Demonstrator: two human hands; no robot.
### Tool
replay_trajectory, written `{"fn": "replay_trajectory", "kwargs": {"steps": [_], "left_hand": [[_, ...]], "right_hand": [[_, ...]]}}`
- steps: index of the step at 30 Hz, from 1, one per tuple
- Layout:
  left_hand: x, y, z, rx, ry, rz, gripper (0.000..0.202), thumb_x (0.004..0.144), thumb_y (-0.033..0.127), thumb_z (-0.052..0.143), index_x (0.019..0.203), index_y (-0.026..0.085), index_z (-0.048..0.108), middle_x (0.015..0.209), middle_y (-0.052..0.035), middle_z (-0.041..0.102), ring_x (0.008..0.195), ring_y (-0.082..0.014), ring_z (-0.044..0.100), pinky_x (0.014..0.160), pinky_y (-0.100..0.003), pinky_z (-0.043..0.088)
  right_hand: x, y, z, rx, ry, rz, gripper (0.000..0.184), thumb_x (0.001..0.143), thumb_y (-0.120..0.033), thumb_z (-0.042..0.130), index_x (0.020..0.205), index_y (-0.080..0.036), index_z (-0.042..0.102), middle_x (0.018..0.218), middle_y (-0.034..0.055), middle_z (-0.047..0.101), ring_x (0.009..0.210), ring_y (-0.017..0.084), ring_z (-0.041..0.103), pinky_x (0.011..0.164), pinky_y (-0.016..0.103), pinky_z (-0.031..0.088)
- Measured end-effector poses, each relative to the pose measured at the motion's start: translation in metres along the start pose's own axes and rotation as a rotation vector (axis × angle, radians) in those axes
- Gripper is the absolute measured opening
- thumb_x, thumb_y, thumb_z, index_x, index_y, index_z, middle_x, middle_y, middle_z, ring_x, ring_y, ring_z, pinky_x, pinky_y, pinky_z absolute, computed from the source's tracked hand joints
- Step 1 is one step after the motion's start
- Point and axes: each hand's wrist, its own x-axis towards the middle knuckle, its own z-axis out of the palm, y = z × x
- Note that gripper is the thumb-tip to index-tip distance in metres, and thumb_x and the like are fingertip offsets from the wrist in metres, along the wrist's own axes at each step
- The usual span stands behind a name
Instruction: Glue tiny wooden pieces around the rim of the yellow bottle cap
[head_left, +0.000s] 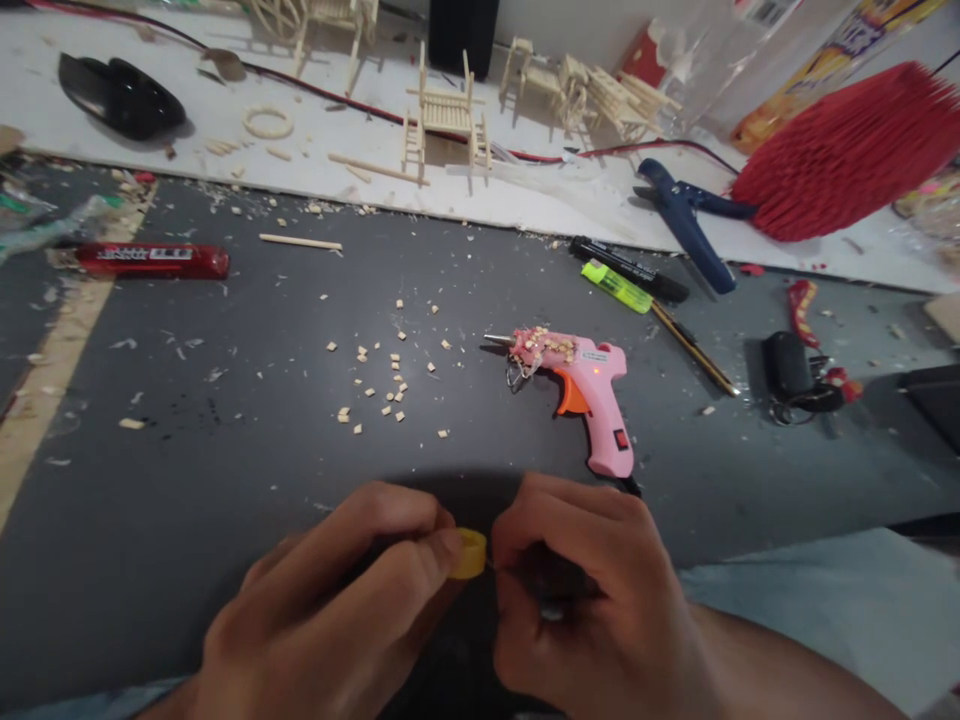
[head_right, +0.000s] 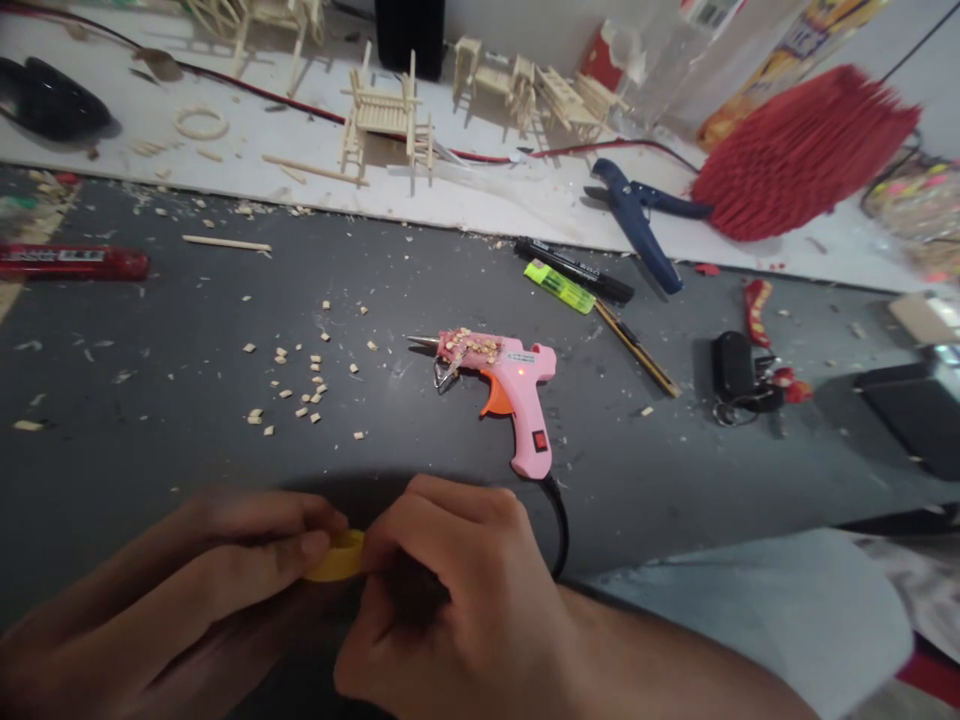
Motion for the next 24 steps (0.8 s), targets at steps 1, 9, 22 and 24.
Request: {"fn": "replay_trajectory", "kwargs": {"steps": [1,9,22,24], "left_hand": [[0.002,0.0,0.001,0.009,0.027,-0.007,0.023,0.113,0.019,0.061,0.096,0.029,0.07,0.09,0.0075,0.081,0.066,-0.0063,0.081,0.071,-0.01,0.065],[0.001,-0.013,0.003,-0.359,0.073,-0.305,0.019,0.1,0.026,0.083,0.114,0.033,0.073,0.11,0.0039,0.075,0.093,-0.0132,0.082,0.082,-0.016,0.071],[0.009,-0.01,0.0,-0.303,-0.025,-0.233,0.015,0.102,0.034,0.083,0.115,0.034,0.077,0.101,0.008,0.081,0.079,-0.0063,0.08,0.08,-0.005,0.063],[0.011,-0.006,-0.001,-0.262,-0.023,-0.164,0.007,0.105,0.034,0.079,0.112,0.033,0.076,0.099,0.0081,0.08,0.077,-0.0045,0.08,0.08,-0.003,0.061]], "right_hand": [[-0.002,-0.001,0.001,0.0,-0.002,-0.006,0.016,0.07,-0.006,0.055,0.07,-0.022,0.055,0.061,-0.0082,0.051,0.047,0.004,0.042,0.042,0.018,0.027],[0.002,-0.001,-0.013,-0.029,-0.1,0.05,0.028,0.091,-0.011,0.057,0.068,-0.023,0.046,0.057,-0.008,0.045,0.046,0.006,0.041,0.044,0.021,0.028],[0.0,0.005,-0.015,0.365,-0.246,0.257,0.008,0.108,-0.022,0.068,0.11,-0.021,0.076,0.089,-0.0022,0.063,0.068,0.01,0.056,0.056,0.021,0.044],[0.0,0.005,-0.012,0.501,-0.252,0.331,0.006,0.105,-0.024,0.074,0.108,-0.019,0.076,0.084,-0.0033,0.059,0.067,0.01,0.051,0.056,0.021,0.041]]}}
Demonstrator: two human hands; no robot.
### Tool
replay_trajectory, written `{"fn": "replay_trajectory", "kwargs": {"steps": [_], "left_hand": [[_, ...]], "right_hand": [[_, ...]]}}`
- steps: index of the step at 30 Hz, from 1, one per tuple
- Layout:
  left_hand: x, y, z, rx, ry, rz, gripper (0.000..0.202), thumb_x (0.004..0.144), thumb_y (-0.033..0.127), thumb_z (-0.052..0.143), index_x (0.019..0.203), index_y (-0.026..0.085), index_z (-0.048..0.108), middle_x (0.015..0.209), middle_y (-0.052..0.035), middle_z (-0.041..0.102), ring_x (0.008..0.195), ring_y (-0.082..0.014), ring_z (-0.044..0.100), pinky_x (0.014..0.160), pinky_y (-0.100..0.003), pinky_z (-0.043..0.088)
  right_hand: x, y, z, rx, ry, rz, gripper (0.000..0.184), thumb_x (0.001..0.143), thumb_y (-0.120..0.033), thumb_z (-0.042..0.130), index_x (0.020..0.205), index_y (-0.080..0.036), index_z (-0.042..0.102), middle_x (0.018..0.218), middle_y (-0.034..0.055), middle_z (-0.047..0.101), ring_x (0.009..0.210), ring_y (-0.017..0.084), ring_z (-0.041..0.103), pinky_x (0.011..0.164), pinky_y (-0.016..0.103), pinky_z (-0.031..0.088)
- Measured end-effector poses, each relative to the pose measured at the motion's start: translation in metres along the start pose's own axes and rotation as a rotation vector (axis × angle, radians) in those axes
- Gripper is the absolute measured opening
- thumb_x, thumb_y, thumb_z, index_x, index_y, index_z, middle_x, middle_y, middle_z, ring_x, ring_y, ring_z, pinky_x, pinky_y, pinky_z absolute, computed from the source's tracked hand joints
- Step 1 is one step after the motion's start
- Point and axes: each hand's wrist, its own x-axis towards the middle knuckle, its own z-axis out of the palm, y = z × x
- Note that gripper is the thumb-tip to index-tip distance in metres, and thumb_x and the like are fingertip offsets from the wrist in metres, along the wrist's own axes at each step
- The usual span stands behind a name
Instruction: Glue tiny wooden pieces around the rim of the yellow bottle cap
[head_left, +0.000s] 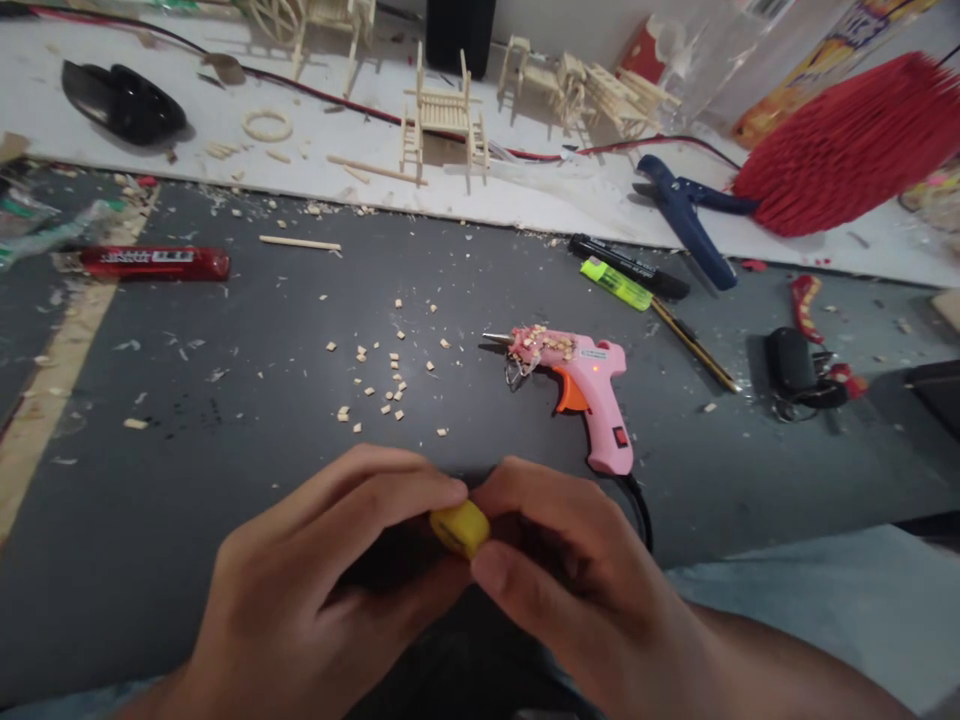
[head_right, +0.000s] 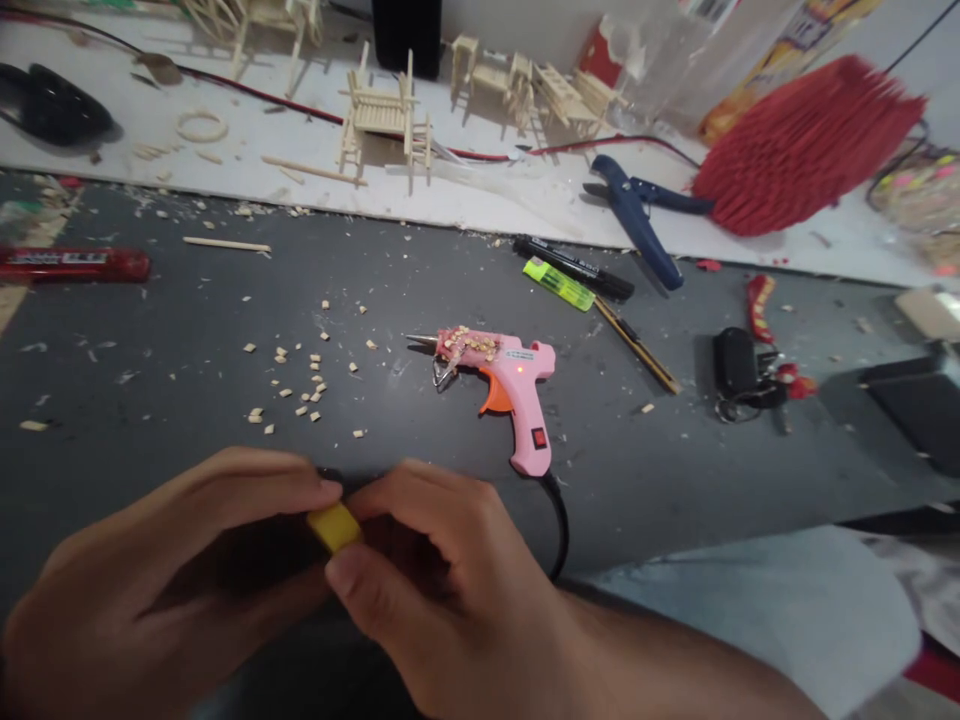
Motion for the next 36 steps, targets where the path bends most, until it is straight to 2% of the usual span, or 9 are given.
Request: {"fn": "replay_trajectory", "kwargs": {"steps": [2,6,9,16,23,26,29,31,36], "left_hand": [[0.002,0.003,0.0,0.026,0.003,0.045,0.001,0.108,0.031,0.075,0.107,0.032,0.075,0.096,0.0086,0.079,0.075,-0.0028,0.079,0.08,-0.001,0.06],[0.003,0.003,0.001,0.026,0.035,0.056,0.006,0.108,0.028,0.073,0.103,0.031,0.074,0.093,0.0092,0.077,0.072,-0.0015,0.077,0.077,0.0,0.058],[0.003,0.0,0.001,0.013,0.05,0.02,0.005,0.106,0.029,0.075,0.102,0.032,0.074,0.091,0.0093,0.076,0.072,-0.0027,0.076,0.076,-0.002,0.059],[0.001,-0.004,-0.001,-0.089,-0.019,-0.07,0.008,0.102,0.039,0.083,0.102,0.036,0.076,0.086,0.0123,0.081,0.063,-0.0046,0.073,0.064,-0.005,0.058],[0.001,-0.003,-0.001,-0.121,0.005,-0.038,0.009,0.104,0.042,0.084,0.102,0.036,0.077,0.089,0.0127,0.084,0.067,-0.0047,0.076,0.075,-0.003,0.062],[0.001,-0.003,-0.002,-0.139,0.007,-0.015,0.009,0.105,0.044,0.083,0.104,0.037,0.078,0.091,0.0115,0.085,0.068,-0.006,0.078,0.075,-0.006,0.065],[0.0,-0.004,-0.003,-0.162,0.017,0.005,0.009,0.104,0.046,0.083,0.109,0.038,0.081,0.095,0.0102,0.086,0.068,-0.0071,0.079,0.072,-0.009,0.067],[0.0,-0.004,-0.003,-0.171,0.019,-0.002,0.011,0.102,0.042,0.086,0.112,0.039,0.082,0.096,0.0094,0.087,0.069,-0.0086,0.08,0.071,-0.011,0.069],[0.0,-0.002,-0.003,-0.297,0.019,-0.108,0.031,0.092,0.017,0.091,0.112,0.041,0.088,0.102,0.0093,0.091,0.076,-0.0114,0.085,0.075,-0.013,0.071]], "right_hand": [[0.0,0.002,0.002,0.093,-0.027,0.074,0.007,0.103,-0.025,0.078,0.105,-0.019,0.077,0.076,-0.0049,0.054,0.064,0.01,0.045,0.053,0.021,0.035],[0.001,0.004,0.003,0.157,-0.059,0.15,0.008,0.103,-0.027,0.079,0.101,-0.019,0.081,0.07,-0.0056,0.052,0.061,0.009,0.04,0.052,0.022,0.03],[0.002,0.003,0.002,0.133,-0.039,0.134,0.008,0.101,-0.026,0.077,0.101,-0.018,0.08,0.07,-0.0051,0.052,0.06,0.01,0.04,0.051,0.023,0.03],[0.007,0.001,0.0,0.015,-0.042,0.058,0.016,0.101,-0.023,0.059,0.094,-0.017,0.072,0.067,-0.0053,0.048,0.056,0.011,0.038,0.048,0.025,0.031],[0.004,0.01,-0.001,0.011,-0.033,0.04,0.015,0.102,-0.018,0.054,0.099,-0.018,0.069,0.067,-0.0072,0.047,0.056,0.01,0.037,0.048,0.024,0.029],[0.002,0.013,-0.002,0.046,-0.052,0.05,0.014,0.105,-0.02,0.056,0.103,-0.018,0.07,0.069,-0.0058,0.051,0.058,0.01,0.04,0.05,0.025,0.03],[0.001,0.015,-0.003,0.122,-0.083,0.067,0.012,0.108,-0.029,0.068,0.106,-0.018,0.069,0.073,-0.0054,0.052,0.06,0.01,0.04,0.051,0.024,0.03],[0.001,0.016,-0.004,0.15,-0.095,0.065,0.018,0.111,-0.035,0.072,0.107,-0.018,0.068,0.075,-0.0046,0.054,0.062,0.01,0.043,0.052,0.024,0.031],[-0.001,0.016,-0.007,0.15,-0.108,0.026,0.028,0.121,-0.044,0.057,0.113,-0.018,0.066,0.083,-0.0023,0.057,0.067,0.01,0.047,0.056,0.023,0.037]]}}
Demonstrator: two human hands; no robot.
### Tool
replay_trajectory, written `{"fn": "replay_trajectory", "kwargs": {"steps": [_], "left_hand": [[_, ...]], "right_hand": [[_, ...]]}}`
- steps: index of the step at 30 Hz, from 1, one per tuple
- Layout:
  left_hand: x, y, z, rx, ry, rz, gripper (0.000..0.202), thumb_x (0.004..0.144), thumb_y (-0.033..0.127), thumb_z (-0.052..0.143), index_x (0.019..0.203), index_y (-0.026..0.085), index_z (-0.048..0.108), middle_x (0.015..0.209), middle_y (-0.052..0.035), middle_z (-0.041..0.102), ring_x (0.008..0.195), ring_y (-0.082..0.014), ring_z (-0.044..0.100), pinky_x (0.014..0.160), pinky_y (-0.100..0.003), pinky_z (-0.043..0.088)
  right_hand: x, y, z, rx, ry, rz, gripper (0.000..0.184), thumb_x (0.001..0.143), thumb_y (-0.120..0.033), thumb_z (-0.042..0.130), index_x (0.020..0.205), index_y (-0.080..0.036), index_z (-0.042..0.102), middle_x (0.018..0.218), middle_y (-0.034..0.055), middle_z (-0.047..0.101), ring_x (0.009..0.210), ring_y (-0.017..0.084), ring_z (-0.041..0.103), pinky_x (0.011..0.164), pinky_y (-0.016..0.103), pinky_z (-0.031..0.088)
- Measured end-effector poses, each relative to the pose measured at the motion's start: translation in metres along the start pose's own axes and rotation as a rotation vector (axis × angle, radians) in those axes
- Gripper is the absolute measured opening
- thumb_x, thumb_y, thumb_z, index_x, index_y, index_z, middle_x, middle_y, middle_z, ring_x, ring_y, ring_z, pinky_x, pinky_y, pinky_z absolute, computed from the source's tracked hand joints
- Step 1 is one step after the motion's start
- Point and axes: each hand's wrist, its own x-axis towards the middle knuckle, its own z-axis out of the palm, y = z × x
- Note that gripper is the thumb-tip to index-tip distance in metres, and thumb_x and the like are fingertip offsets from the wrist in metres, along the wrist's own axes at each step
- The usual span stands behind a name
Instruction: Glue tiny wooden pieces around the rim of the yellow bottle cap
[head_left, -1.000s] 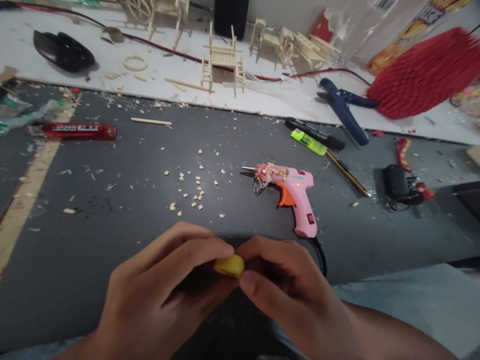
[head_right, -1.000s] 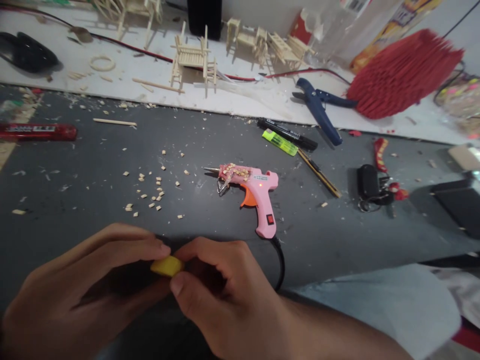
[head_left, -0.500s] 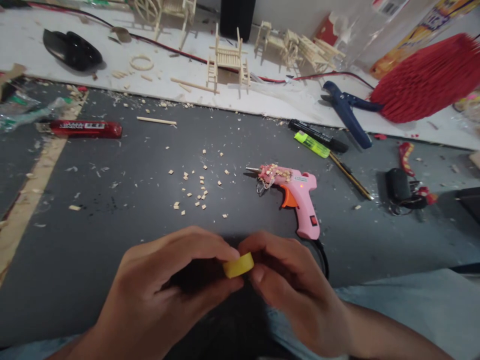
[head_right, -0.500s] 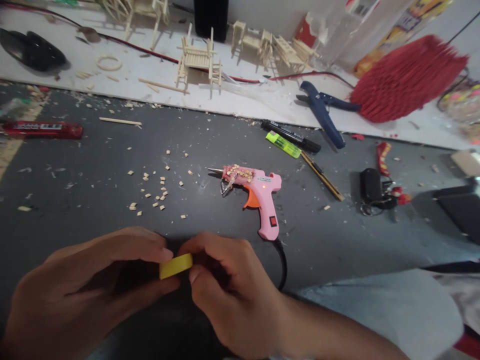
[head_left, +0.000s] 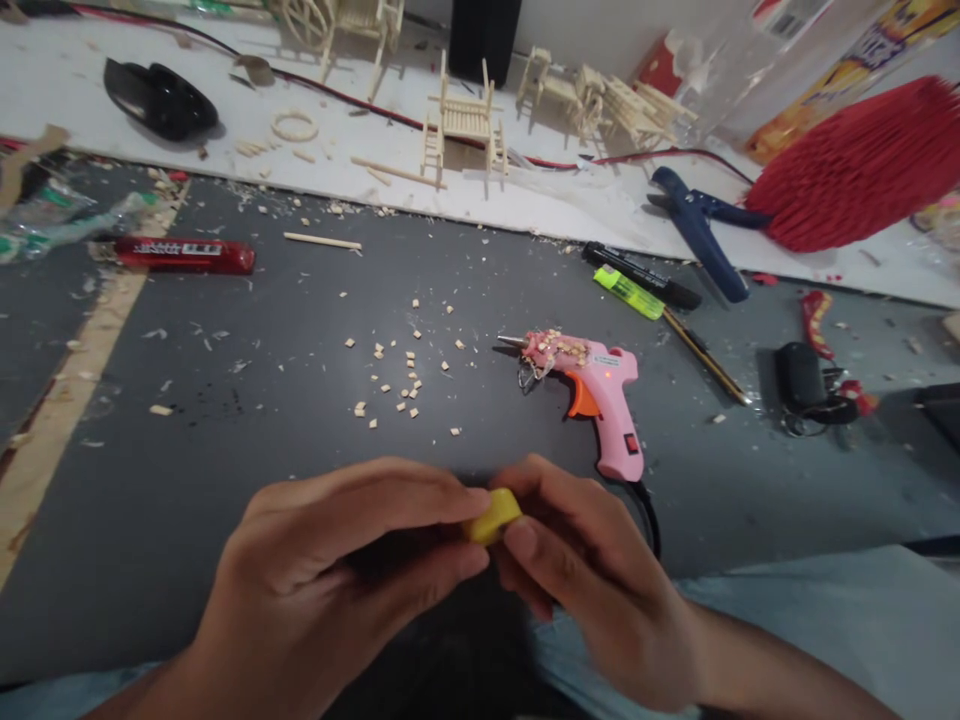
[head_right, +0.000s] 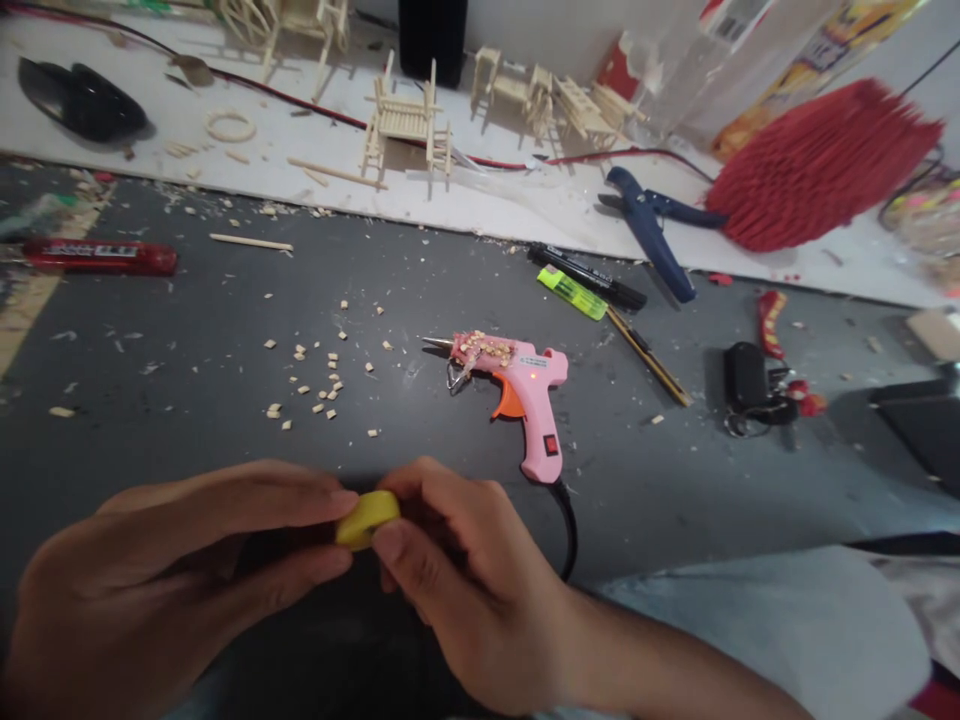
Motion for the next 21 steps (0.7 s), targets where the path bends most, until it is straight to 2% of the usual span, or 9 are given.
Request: {"fn": "replay_trajectory", "kwargs": {"steps": [3,7,9,12,15,21], "left_hand": [[0.005,0.003,-0.002,-0.138,-0.012,-0.076,0.038,0.086,0.008,0.09,0.105,0.041,0.092,0.099,0.008,0.092,0.076,-0.0133,0.086,0.074,-0.014,0.071],[0.014,0.007,-0.005,-0.243,-0.096,-0.156,0.036,0.087,0.003,0.083,0.091,0.038,0.092,0.08,0.0093,0.088,0.06,-0.0102,0.081,0.059,-0.009,0.065],[0.015,0.008,-0.005,-0.272,-0.115,-0.173,0.039,0.089,0.003,0.079,0.093,0.039,0.092,0.076,0.0106,0.086,0.056,-0.0095,0.079,0.055,-0.008,0.064],[0.01,0.009,-0.004,-0.296,-0.117,-0.181,0.047,0.09,0.002,0.078,0.108,0.044,0.09,0.085,0.0122,0.09,0.064,-0.0119,0.085,0.061,-0.011,0.068],[0.004,0.009,-0.003,-0.266,-0.101,-0.141,0.054,0.092,0.001,0.078,0.12,0.047,0.087,0.095,0.0128,0.092,0.071,-0.0138,0.089,0.068,-0.014,0.071],[0.006,0.006,-0.007,-0.091,-0.103,0.062,0.053,0.094,0.001,0.077,0.124,0.045,0.085,0.099,0.011,0.092,0.075,-0.0106,0.087,0.075,-0.011,0.069]], "right_hand": [[-0.001,0.0,-0.001,-0.052,-0.008,-0.007,0.029,0.122,-0.045,0.055,0.115,-0.019,0.063,0.081,-0.0036,0.054,0.066,0.011,0.045,0.056,0.025,0.035],[-0.001,-0.002,-0.002,-0.064,-0.047,-0.007,0.027,0.12,-0.044,0.059,0.113,-0.018,0.063,0.084,-0.0019,0.058,0.068,0.01,0.048,0.058,0.023,0.038],[-0.001,-0.003,-0.002,-0.021,-0.09,0.034,0.028,0.12,-0.046,0.059,0.114,-0.018,0.063,0.088,-0.0004,0.06,0.069,0.01,0.048,0.058,0.022,0.038],[-0.001,-0.006,-0.001,0.093,-0.101,0.112,0.037,0.12,-0.053,0.055,0.113,-0.018,0.064,0.087,-0.0008,0.059,0.065,0.009,0.043,0.055,0.022,0.034],[0.001,-0.009,0.0,0.14,-0.074,0.148,0.043,0.119,-0.059,0.055,0.112,-0.018,0.064,0.084,-0.0019,0.058,0.06,0.007,0.04,0.052,0.022,0.03],[0.004,-0.01,-0.001,0.187,-0.063,0.178,0.041,0.118,-0.058,0.059,0.11,-0.018,0.063,0.079,-0.0036,0.057,0.055,0.006,0.037,0.047,0.021,0.026]]}}
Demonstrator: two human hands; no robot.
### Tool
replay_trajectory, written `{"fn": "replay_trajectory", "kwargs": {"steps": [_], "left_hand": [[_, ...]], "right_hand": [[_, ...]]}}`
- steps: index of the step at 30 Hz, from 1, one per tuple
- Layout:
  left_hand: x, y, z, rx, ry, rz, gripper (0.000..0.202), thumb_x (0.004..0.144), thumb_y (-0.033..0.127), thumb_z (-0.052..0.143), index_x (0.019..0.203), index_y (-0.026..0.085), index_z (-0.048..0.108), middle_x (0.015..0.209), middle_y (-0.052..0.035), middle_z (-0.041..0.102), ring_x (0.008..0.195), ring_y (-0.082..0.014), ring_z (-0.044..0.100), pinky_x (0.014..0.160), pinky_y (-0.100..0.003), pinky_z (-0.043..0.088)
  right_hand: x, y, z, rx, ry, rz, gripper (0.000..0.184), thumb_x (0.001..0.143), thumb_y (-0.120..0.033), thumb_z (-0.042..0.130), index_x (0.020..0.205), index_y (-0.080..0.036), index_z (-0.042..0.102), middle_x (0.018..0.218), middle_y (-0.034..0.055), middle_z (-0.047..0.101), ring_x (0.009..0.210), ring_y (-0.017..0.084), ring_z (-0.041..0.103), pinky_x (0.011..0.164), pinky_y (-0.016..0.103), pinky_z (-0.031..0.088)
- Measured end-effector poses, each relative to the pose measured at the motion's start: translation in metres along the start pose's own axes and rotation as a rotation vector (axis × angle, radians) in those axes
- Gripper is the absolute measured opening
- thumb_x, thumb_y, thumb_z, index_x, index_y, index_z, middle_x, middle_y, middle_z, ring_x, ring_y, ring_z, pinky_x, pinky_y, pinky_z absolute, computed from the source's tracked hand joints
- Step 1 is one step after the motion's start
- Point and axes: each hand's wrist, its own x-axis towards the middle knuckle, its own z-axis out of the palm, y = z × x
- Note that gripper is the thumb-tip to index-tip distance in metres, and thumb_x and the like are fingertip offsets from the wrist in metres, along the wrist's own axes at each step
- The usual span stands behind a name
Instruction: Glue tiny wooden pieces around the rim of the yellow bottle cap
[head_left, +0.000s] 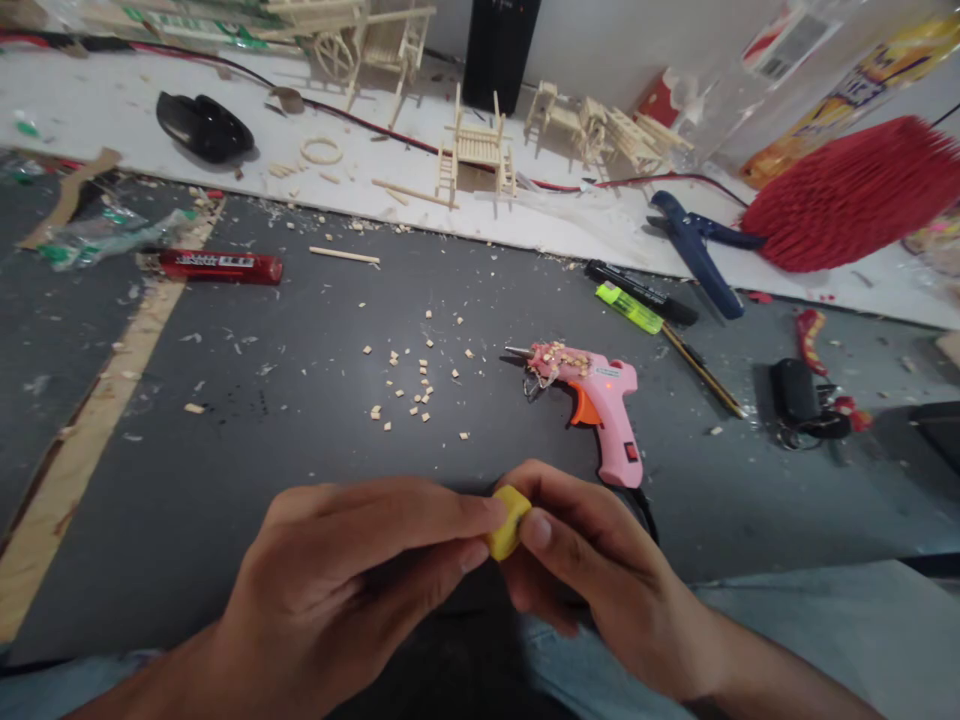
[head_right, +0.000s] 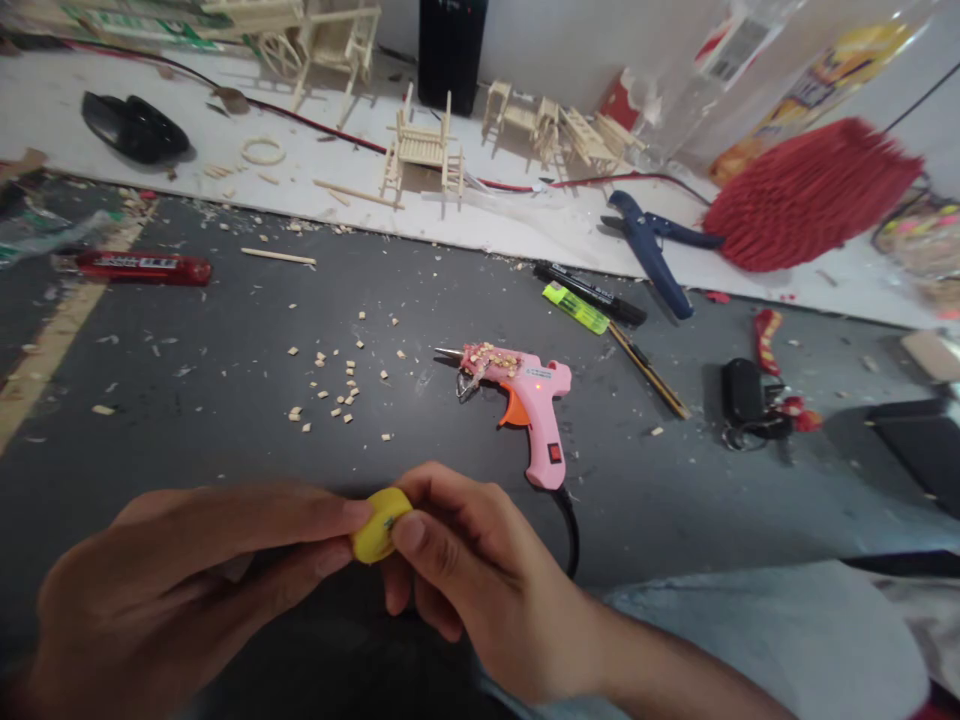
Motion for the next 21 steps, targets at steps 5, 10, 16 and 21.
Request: {"fn": "replay_trajectory", "kwargs": {"steps": [5,10,16,21], "left_hand": [[0.004,0.003,-0.006,0.38,-0.073,0.153,0.024,0.109,0.012,0.063,0.115,0.032,0.075,0.098,0.007,0.093,0.072,-0.0092,0.087,0.076,-0.009,0.068],[-0.003,0.0,-0.014,0.64,-0.092,0.323,0.022,0.113,0.015,0.056,0.122,0.029,0.07,0.104,0.0033,0.093,0.078,-0.0117,0.089,0.086,-0.014,0.07],[-0.002,0.0,-0.02,0.753,-0.185,0.441,0.022,0.107,0.006,0.062,0.119,0.024,0.069,0.092,0.004,0.088,0.077,-0.0127,0.083,0.085,-0.02,0.069],[0.007,-0.002,-0.011,0.763,-0.115,0.367,0.024,0.105,0.008,0.057,0.092,0.028,0.061,0.068,0.0092,0.069,0.051,-0.012,0.061,0.055,-0.027,0.048]], "right_hand": [[0.0,0.004,0.001,-0.009,0.013,0.011,0.04,0.118,-0.057,0.059,0.11,-0.017,0.064,0.08,-0.0025,0.061,0.056,0.006,0.04,0.049,0.021,0.027],[0.001,0.004,0.002,-0.009,0.044,0.005,0.038,0.119,-0.054,0.06,0.109,-0.018,0.064,0.078,-0.0043,0.059,0.055,0.005,0.04,0.047,0.019,0.027],[0.003,0.004,0.003,-0.014,0.049,0.019,0.037,0.118,-0.054,0.061,0.108,-0.018,0.065,0.076,-0.0054,0.057,0.055,0.005,0.038,0.047,0.019,0.027],[0.001,0.001,0.005,-0.03,0.076,0.059,0.039,0.113,-0.056,0.069,0.105,-0.019,0.063,0.073,-0.0057,0.056,0.055,0.007,0.038,0.048,0.021,0.026]]}}
